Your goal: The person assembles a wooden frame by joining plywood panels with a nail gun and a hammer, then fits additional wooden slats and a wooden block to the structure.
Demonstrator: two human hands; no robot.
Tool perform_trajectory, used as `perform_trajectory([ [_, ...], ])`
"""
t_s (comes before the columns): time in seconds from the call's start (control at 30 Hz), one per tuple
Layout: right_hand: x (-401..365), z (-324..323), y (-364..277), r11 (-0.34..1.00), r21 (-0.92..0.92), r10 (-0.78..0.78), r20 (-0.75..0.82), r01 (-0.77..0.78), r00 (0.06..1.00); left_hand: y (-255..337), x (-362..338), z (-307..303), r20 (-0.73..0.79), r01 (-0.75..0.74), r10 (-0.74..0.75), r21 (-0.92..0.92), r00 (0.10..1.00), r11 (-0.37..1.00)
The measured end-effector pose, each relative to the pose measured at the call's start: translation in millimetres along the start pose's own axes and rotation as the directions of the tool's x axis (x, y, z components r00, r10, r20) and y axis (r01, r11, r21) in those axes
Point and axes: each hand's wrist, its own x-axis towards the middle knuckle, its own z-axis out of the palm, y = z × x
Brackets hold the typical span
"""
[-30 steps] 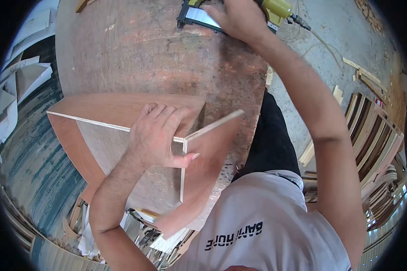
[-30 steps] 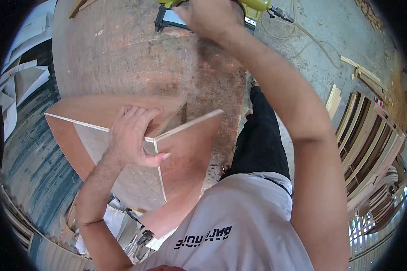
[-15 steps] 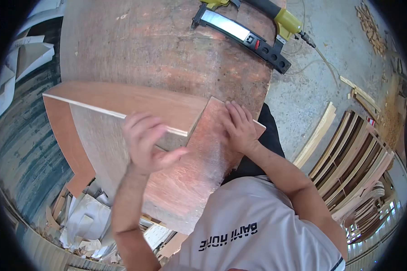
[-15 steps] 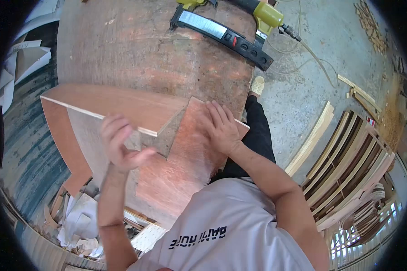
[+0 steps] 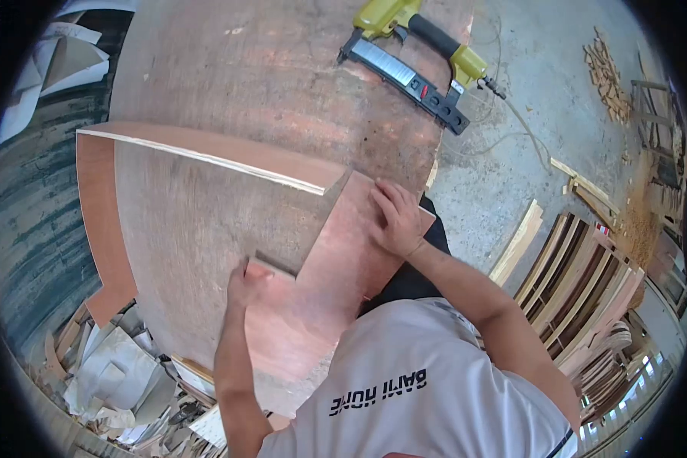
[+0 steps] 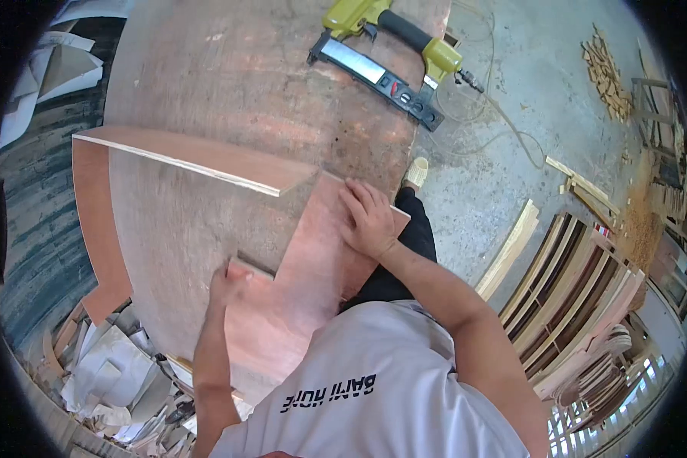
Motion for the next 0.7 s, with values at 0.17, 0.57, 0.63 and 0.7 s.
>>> perform_trajectory([
  [0.17, 2.4, -16.1, -37.6, 0.992, 0.126, 0.035, -0.131, -0.019, 0.991, 57.9, -136.6, -60.2, 0.001, -0.220, 0.224, -0.190, 0.975, 0.957],
  [0.57, 26.5, -13.7, -133.2, 0.442, 0.693, 0.423, 0.399, -0.570, 0.813, 114.5, -304.8, -20.8, -0.311, -0.324, 0.427, 0.331, 0.849, 0.886],
  [0.63, 26.1, -13.8, -133.8, 0.555, 0.572, 0.421, 0.433, -0.604, 0.797, 111.8, -304.1, -25.0, -0.199, -0.326, 0.353, 0.158, 0.914, 0.932],
  [0.7, 18.0, 0.9, -134.1, 0.570, 0.604, 0.427, 0.362, -0.558, 0.829, 87.4, -275.2, -44.7, -0.161, -0.464, 0.448, -0.080, 0.879, 0.882],
])
